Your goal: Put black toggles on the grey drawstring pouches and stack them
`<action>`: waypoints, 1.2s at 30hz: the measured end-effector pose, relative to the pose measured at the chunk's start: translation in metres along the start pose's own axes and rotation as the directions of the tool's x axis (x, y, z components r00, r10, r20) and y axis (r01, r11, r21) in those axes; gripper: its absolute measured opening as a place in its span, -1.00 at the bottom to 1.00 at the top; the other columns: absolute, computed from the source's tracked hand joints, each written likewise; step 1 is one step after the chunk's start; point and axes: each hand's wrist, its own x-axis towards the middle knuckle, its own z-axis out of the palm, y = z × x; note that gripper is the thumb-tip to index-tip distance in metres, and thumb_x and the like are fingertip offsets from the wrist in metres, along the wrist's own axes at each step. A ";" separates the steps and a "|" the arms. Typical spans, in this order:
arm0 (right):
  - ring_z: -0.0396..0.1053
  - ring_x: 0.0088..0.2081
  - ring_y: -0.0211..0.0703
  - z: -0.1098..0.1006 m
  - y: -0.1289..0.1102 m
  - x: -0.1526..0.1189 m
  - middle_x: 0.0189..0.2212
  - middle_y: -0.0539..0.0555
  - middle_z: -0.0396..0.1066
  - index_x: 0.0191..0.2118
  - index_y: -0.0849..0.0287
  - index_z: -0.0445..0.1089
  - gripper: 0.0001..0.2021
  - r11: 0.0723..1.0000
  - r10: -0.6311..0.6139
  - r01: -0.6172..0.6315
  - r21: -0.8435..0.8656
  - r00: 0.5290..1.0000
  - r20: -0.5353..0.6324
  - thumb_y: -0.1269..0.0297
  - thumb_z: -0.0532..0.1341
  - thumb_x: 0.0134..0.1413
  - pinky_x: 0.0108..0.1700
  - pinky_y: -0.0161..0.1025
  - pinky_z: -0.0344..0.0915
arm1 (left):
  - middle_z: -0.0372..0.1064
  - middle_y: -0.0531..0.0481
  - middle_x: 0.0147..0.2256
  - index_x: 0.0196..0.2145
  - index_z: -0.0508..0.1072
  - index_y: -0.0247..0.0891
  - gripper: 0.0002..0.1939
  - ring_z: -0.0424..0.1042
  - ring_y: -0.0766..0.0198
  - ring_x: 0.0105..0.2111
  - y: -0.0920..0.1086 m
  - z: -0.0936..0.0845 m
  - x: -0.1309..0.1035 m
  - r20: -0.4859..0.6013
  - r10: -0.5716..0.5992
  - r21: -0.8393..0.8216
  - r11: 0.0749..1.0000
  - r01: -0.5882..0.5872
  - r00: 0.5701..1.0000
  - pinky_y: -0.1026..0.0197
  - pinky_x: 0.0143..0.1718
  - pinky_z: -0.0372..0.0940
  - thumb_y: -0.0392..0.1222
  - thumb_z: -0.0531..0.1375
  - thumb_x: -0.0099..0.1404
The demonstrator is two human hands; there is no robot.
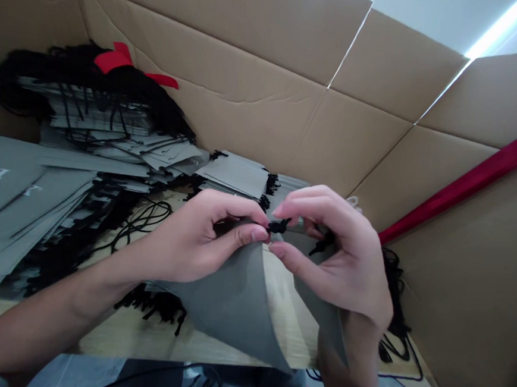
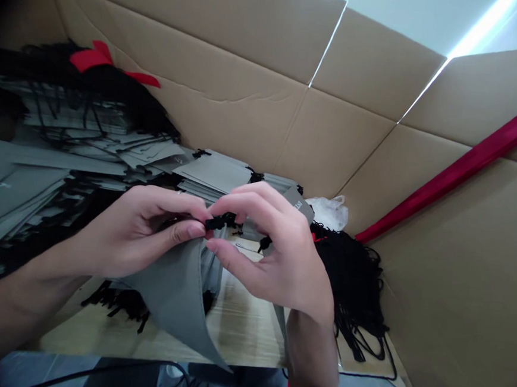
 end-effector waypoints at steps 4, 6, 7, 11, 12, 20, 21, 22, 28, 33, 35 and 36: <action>0.44 -0.29 -0.27 0.002 0.005 0.001 -0.21 -0.03 0.59 -0.07 0.08 0.57 -0.81 0.999 -0.030 0.028 0.042 0.998 0.046 0.43 0.49 0.28 -0.36 -0.26 0.34 | 0.49 0.12 -0.44 -0.19 0.63 -0.26 -0.83 0.37 0.39 -0.47 0.002 0.001 -0.003 0.033 0.029 0.082 0.996 -0.032 0.999 0.33 -0.45 0.24 -0.26 0.24 0.56; 0.44 -0.33 -0.28 0.004 0.005 0.002 -0.23 -0.04 0.61 -0.07 0.08 0.58 -0.84 0.998 -0.017 0.014 0.061 0.998 0.056 0.41 0.48 0.30 -0.38 -0.26 0.36 | 0.44 0.14 -0.46 -0.22 0.61 -0.26 -0.83 0.33 0.41 -0.48 0.004 0.001 -0.003 0.041 0.055 0.120 0.991 -0.060 0.998 0.33 -0.43 0.22 -0.29 0.22 0.55; 0.44 -0.34 -0.28 0.005 0.004 0.002 -0.23 -0.04 0.63 -0.06 0.08 0.59 -0.85 0.997 -0.019 0.014 0.076 0.998 0.067 0.41 0.46 0.31 -0.37 -0.26 0.38 | 0.41 0.15 -0.47 -0.24 0.59 -0.27 -0.81 0.31 0.41 -0.48 0.005 0.000 -0.003 0.046 0.066 0.136 0.988 -0.071 0.997 0.33 -0.43 0.21 -0.32 0.20 0.55; 0.43 -0.38 -0.29 0.007 0.002 0.003 -0.29 -0.06 0.62 -0.11 0.08 0.58 -0.88 0.996 -0.026 0.016 0.090 0.994 0.104 0.42 0.43 0.30 -0.37 -0.26 0.40 | 0.36 0.15 -0.49 -0.33 0.49 -0.25 -0.75 0.29 0.40 -0.49 0.008 0.000 -0.003 0.063 0.099 0.180 0.978 -0.109 0.993 0.33 -0.44 0.20 -0.39 0.16 0.53; 0.42 -0.40 -0.30 0.007 0.002 0.003 -0.31 -0.06 0.61 -0.14 0.08 0.57 -0.88 0.996 -0.017 0.008 0.089 0.995 0.102 0.43 0.43 0.28 -0.39 -0.27 0.38 | 0.35 0.15 -0.49 -0.33 0.48 -0.24 -0.75 0.29 0.40 -0.50 0.008 0.000 -0.003 0.068 0.106 0.188 0.975 -0.117 0.992 0.33 -0.44 0.20 -0.39 0.16 0.53; 0.40 -0.47 -0.34 0.006 0.005 0.000 -0.40 -0.15 0.54 -0.22 0.05 0.57 -0.80 0.989 0.078 -0.084 0.125 0.996 0.049 0.50 0.48 0.12 -0.46 -0.35 0.37 | 0.44 0.11 -0.44 -0.25 0.57 -0.21 -0.79 0.34 0.36 -0.50 0.006 -0.012 -0.002 0.096 0.169 0.185 0.965 -0.185 0.981 0.29 -0.44 0.25 -0.39 0.19 0.54; 0.39 -0.47 -0.35 0.007 0.006 0.001 -0.41 -0.15 0.54 -0.23 0.05 0.57 -0.80 0.987 0.086 -0.090 0.136 0.996 0.034 0.50 0.48 0.12 -0.48 -0.37 0.35 | 0.45 0.11 -0.45 -0.25 0.57 -0.20 -0.79 0.33 0.37 -0.51 0.005 -0.014 -0.002 0.098 0.167 0.173 0.968 -0.182 0.981 0.29 -0.44 0.25 -0.39 0.20 0.54; 0.37 -0.48 -0.36 0.008 0.007 0.001 -0.42 -0.15 0.52 -0.23 0.06 0.57 -0.81 0.985 0.091 -0.092 0.148 0.996 0.016 0.50 0.48 0.12 -0.49 -0.38 0.33 | 0.45 0.11 -0.45 -0.26 0.57 -0.21 -0.79 0.33 0.37 -0.50 0.005 -0.016 -0.001 0.098 0.162 0.165 0.970 -0.176 0.982 0.29 -0.44 0.26 -0.38 0.20 0.53; 0.34 -0.47 -0.34 0.013 0.007 0.003 -0.37 -0.07 0.53 -0.16 0.11 0.59 -0.87 0.993 0.064 -0.059 0.105 0.997 -0.037 0.42 0.48 0.23 -0.45 -0.33 0.31 | 0.48 0.12 -0.43 -0.20 0.57 -0.23 -0.83 0.36 0.39 -0.50 0.003 -0.014 -0.002 0.069 0.094 0.262 0.959 -0.109 0.993 0.30 -0.47 0.20 -0.25 0.20 0.58; 0.41 -0.44 -0.31 0.008 0.003 0.000 -0.30 -0.04 0.61 -0.08 0.07 0.61 -0.84 0.991 0.085 -0.081 0.110 0.996 -0.033 0.32 0.52 0.27 -0.45 -0.31 0.36 | 0.54 0.11 -0.41 -0.13 0.57 -0.23 -0.86 0.40 0.40 -0.51 0.004 -0.010 -0.007 0.061 0.151 0.299 0.940 -0.162 0.987 0.29 -0.44 0.23 -0.26 0.20 0.61; 0.42 -0.43 -0.29 0.004 0.002 -0.001 -0.29 -0.04 0.62 -0.10 0.05 0.61 -0.86 0.991 0.114 -0.111 0.070 0.992 -0.046 0.32 0.51 0.28 -0.45 -0.29 0.35 | 0.53 0.12 -0.41 -0.14 0.58 -0.23 -0.86 0.39 0.41 -0.50 0.005 -0.010 -0.007 0.042 0.164 0.320 0.932 -0.169 0.986 0.29 -0.44 0.23 -0.27 0.20 0.60; 0.41 -0.44 -0.29 0.003 0.002 -0.002 -0.31 -0.04 0.61 -0.11 0.04 0.61 -0.88 0.991 0.126 -0.124 0.046 0.991 -0.053 0.34 0.50 0.29 -0.45 -0.28 0.34 | 0.53 0.12 -0.41 -0.14 0.58 -0.23 -0.86 0.39 0.41 -0.50 0.006 -0.010 -0.008 0.036 0.166 0.330 0.929 -0.168 0.986 0.29 -0.44 0.22 -0.27 0.21 0.60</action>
